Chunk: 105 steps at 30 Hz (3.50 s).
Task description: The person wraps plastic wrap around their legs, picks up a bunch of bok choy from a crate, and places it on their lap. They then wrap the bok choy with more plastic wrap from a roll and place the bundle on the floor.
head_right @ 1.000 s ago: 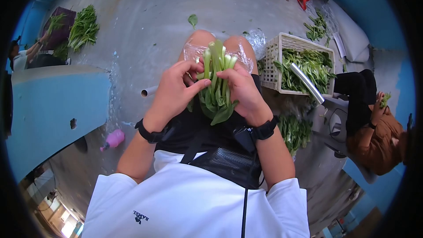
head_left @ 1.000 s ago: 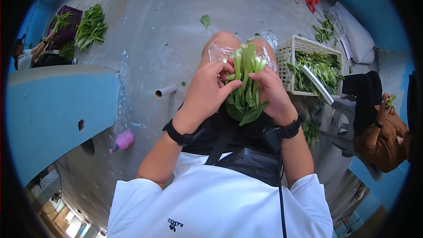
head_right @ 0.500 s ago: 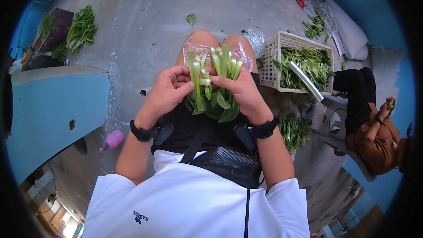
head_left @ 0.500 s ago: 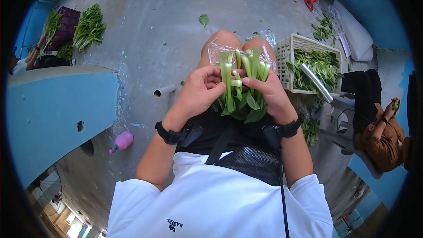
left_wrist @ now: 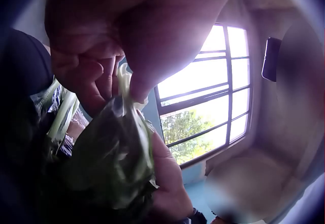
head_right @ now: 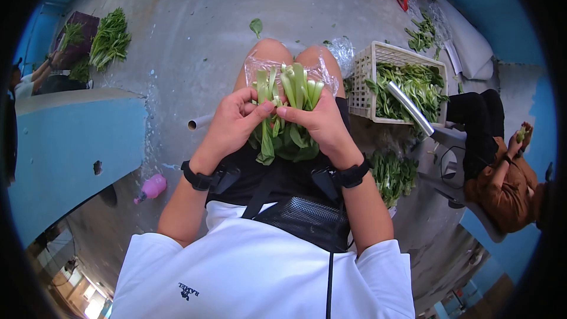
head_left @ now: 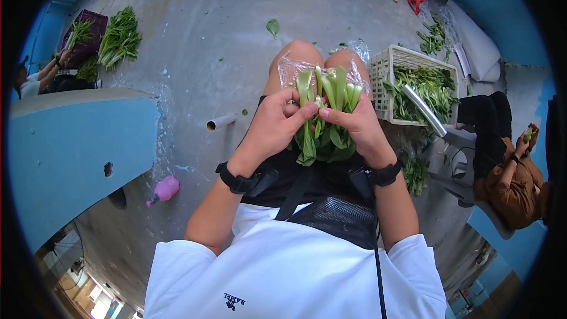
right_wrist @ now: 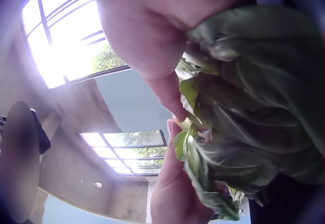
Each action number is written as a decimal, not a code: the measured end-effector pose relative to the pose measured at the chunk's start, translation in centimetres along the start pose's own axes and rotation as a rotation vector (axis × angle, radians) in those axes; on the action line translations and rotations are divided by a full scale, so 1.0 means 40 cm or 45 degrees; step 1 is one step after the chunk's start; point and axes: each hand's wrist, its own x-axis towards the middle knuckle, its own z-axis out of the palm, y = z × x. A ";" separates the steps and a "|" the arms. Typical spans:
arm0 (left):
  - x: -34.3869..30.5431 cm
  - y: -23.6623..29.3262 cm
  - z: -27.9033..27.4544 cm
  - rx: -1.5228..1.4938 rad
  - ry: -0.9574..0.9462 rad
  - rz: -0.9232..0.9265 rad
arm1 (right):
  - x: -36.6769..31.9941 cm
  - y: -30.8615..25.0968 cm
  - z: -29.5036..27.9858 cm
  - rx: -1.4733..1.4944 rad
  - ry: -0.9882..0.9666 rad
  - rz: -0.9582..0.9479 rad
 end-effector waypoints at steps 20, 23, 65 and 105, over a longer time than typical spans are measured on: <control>0.040 0.047 0.007 0.849 0.363 0.119 | 0.098 0.040 -0.011 -0.402 0.239 -0.271; 0.032 0.047 0.011 0.816 0.366 0.171 | 0.076 0.012 -0.004 -0.490 0.224 -0.324; 0.168 -0.039 -0.106 0.762 0.618 0.108 | 0.054 -0.019 -0.156 -1.467 0.540 -0.298; 0.107 -0.065 -0.105 0.328 0.564 0.040 | 0.319 -0.007 -0.259 -1.041 0.315 -0.195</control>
